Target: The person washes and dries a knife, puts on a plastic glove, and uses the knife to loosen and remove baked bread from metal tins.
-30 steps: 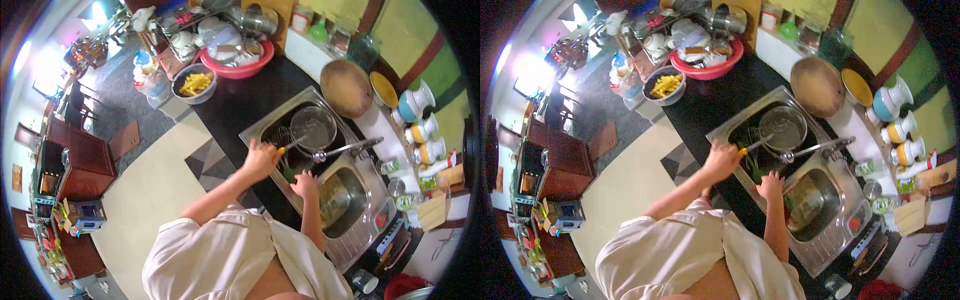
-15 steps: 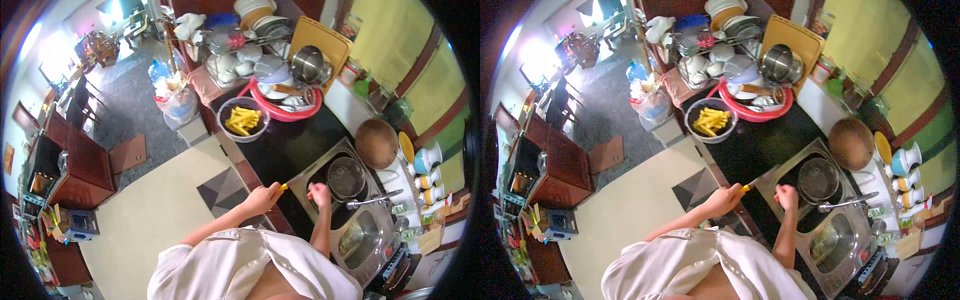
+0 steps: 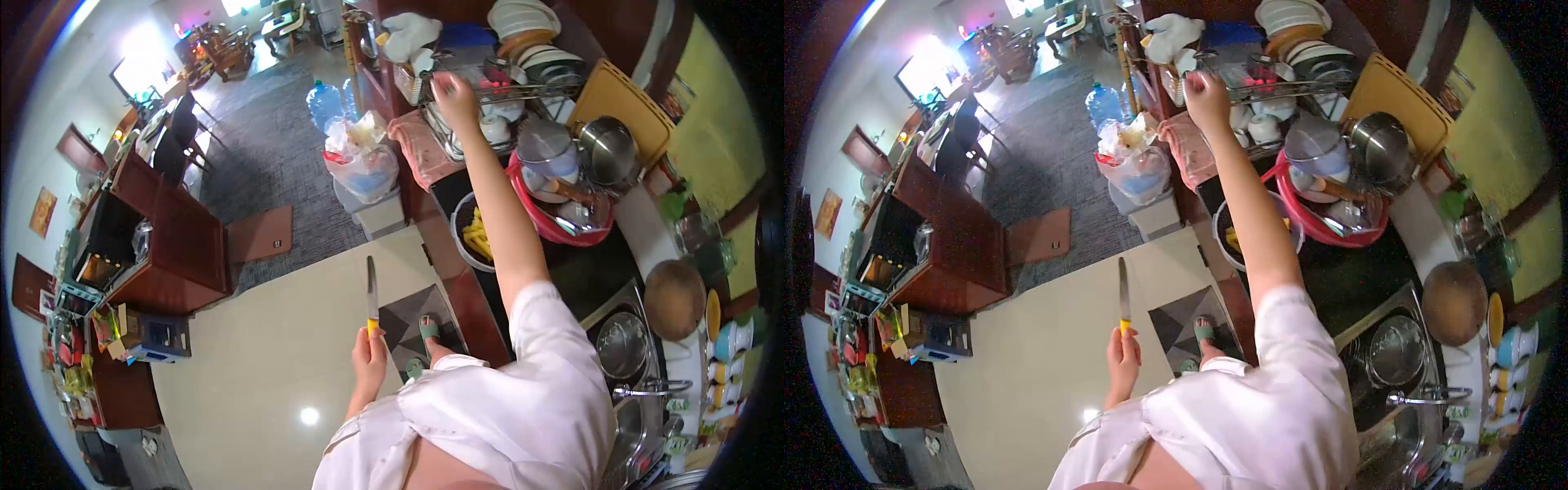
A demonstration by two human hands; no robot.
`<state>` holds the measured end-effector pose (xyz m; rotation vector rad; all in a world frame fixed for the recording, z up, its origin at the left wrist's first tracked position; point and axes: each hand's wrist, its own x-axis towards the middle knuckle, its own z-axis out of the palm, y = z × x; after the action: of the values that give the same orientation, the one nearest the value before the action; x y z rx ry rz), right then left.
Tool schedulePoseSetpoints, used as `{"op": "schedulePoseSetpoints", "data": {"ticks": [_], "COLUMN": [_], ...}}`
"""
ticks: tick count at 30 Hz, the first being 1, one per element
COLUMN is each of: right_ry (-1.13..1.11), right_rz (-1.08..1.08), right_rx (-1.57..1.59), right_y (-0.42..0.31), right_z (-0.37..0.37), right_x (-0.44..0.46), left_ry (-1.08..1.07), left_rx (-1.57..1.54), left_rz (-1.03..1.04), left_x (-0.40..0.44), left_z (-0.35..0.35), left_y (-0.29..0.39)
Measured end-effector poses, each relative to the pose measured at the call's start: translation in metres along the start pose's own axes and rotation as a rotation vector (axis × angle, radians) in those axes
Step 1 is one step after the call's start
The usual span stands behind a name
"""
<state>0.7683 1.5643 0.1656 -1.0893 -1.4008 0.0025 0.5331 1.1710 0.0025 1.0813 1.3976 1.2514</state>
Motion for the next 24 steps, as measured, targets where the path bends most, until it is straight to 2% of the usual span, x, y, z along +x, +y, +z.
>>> {"op": "schedulePoseSetpoints", "data": {"ticks": [1, 2, 4, 5, 8, 9, 11, 12, 13, 15, 17, 18, 19, 21, 23, 24], "right_ry": [0.030, 0.019, 0.032, 0.040, 0.104, 0.108, -0.021, 0.086, 0.087, 0.523, 0.526, 0.341, 0.220, -0.013, 0.124, 0.069], "right_rz": [-0.108, -0.103, -0.060, -0.058, -0.228, -0.224, -0.053, 0.061, 0.061, 0.188, 0.388, 0.185, 0.033, -0.138, -0.348, -0.142], "right_rx": [-0.227, -0.213, -0.439, -0.422, -0.833, -0.827, -0.752, -0.564, -0.568, 0.667, 1.202, 1.404, 1.257, 1.762, 1.375, 1.418], "right_y": [0.013, 0.021, 0.034, 0.043, 0.066, 0.074, 0.082, 0.077, 0.070, 0.068, 0.069, 0.064, 0.002, 0.002, -0.028, -0.029], "right_z": [0.026, 0.048, 0.085, 0.098, 0.114, 0.116, 0.115, 0.115, 0.114, 0.110, 0.081, 0.061, 0.012, -0.032, -0.082, -0.102], "right_x": [0.024, 0.036, 0.078, 0.097, 0.134, 0.145, 0.169, 0.180, 0.193, 0.218, 0.237, 0.229, 0.211, 0.193, 0.141, 0.102], "left_ry": [0.015, 0.049, 0.096, 0.106, 0.070, 0.073, 0.074, 0.066, 0.063, 0.050, 0.028, 0.019, 0.002, -0.031, -0.096, -0.134], "left_rx": [0.001, -0.009, -0.007, 0.004, 0.072, 0.079, 0.073, 0.066, 0.064, -0.038, -0.039, -0.045, -0.046, -0.024, -0.075, -0.082], "left_rz": [-0.004, -0.014, 0.010, 0.021, 0.006, 0.010, -0.024, -0.009, -0.009, 0.013, 0.020, 0.038, 0.033, 0.075, 0.097, 0.105], "left_x": [0.003, 0.005, 0.025, 0.032, 0.054, 0.060, 0.073, 0.077, 0.083, 0.088, 0.091, 0.094, 0.096, 0.095, 0.094, 0.092], "left_z": [0.000, 0.000, 0.005, 0.009, 0.019, 0.021, 0.024, 0.025, 0.026, 0.026, 0.026, 0.027, 0.028, 0.027, 0.033, 0.036], "left_y": [0.005, 0.016, 0.028, 0.034, 0.045, 0.044, 0.043, 0.048, 0.047, 0.044, 0.045, 0.046, 0.048, 0.052, 0.064, 0.070]}}
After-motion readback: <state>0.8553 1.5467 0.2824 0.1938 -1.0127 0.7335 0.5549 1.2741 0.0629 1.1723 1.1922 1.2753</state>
